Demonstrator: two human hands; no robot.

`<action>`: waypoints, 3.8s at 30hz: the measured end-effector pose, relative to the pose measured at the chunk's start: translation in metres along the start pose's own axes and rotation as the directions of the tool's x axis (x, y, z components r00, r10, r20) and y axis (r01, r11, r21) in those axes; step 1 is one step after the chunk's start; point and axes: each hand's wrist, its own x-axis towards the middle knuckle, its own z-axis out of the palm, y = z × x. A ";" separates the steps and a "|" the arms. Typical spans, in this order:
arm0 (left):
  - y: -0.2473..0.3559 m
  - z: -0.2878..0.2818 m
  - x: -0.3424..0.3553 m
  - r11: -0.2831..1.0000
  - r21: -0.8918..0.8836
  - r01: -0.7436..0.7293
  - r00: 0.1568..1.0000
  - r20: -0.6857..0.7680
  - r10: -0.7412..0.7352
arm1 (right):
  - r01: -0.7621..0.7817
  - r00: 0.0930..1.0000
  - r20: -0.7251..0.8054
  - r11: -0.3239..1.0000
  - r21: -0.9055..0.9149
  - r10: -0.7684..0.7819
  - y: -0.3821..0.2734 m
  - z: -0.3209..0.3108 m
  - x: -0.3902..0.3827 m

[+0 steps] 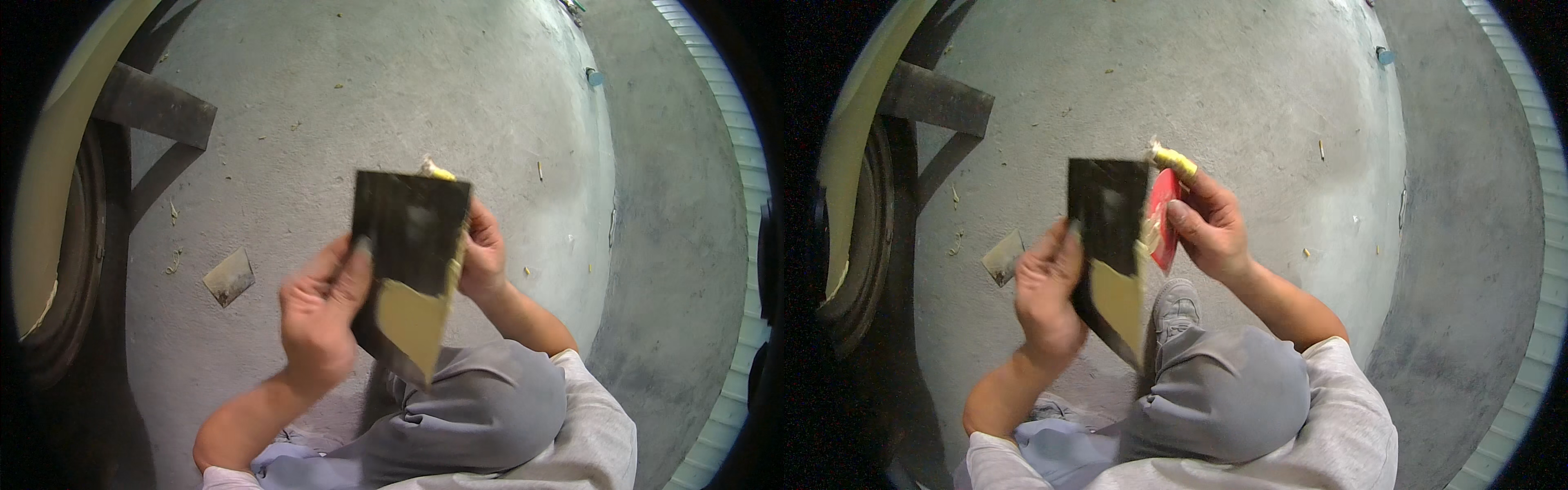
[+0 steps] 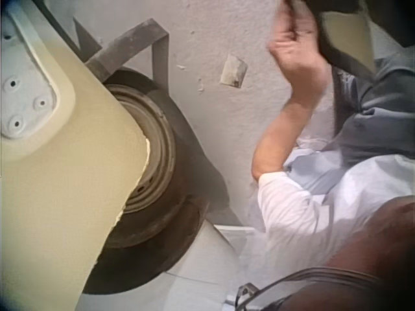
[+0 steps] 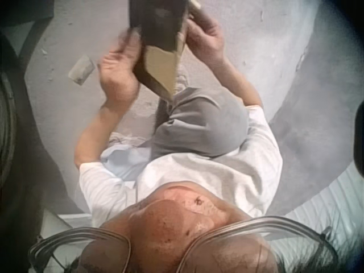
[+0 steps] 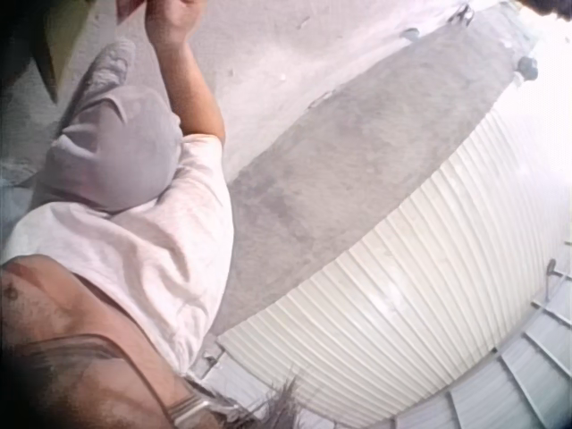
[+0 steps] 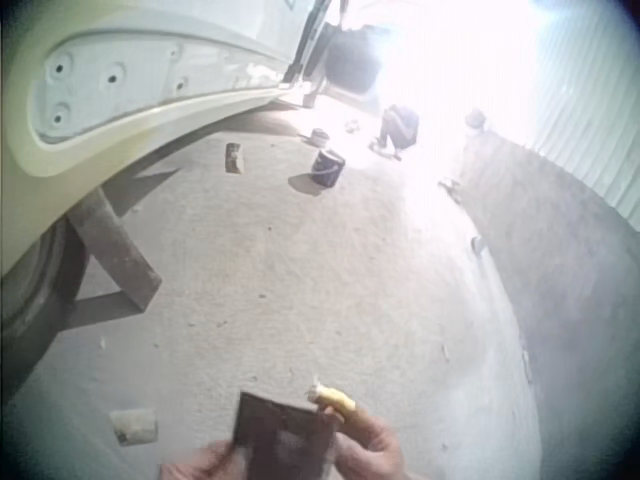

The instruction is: The person applies body filler to a vehicle's side panel and wheel arch using a metal scraper and a red plastic spreader. They transfer filler from a tube onto the scraper, spread it on the panel, then work the wheel arch area while sitting on the floor.

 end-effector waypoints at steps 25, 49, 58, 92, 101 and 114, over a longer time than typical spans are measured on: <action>0.038 -0.052 0.047 0.834 0.528 -0.162 0.904 0.418 -0.088 | -0.245 0.962 0.081 0.958 -0.152 0.259 -0.032 -0.017 0.011; -0.030 -0.021 0.036 0.978 0.083 0.192 0.979 0.047 -0.197 | 0.130 0.973 -0.208 0.983 0.127 -0.102 -0.007 -0.024 0.002; -0.026 -0.003 0.029 0.986 0.012 0.167 0.976 -0.143 -0.164 | 0.085 0.974 -0.180 0.956 -0.282 -0.140 -0.005 -0.014 -0.011; -0.038 -0.023 0.051 0.990 -0.003 -0.144 0.985 -0.102 0.143 | 0.141 0.965 -0.129 0.868 -0.476 -0.227 -0.009 -0.022 -0.020; -0.040 -0.032 0.055 0.972 0.092 -0.218 0.956 -0.180 0.232 | 0.115 0.991 0.022 0.755 -0.646 -0.132 0.000 -0.025 -0.030; -0.041 -0.020 0.056 0.962 0.095 -0.257 0.956 -0.122 0.268 | 0.055 0.995 -0.038 0.832 -0.552 -0.091 0.000 -0.018 -0.034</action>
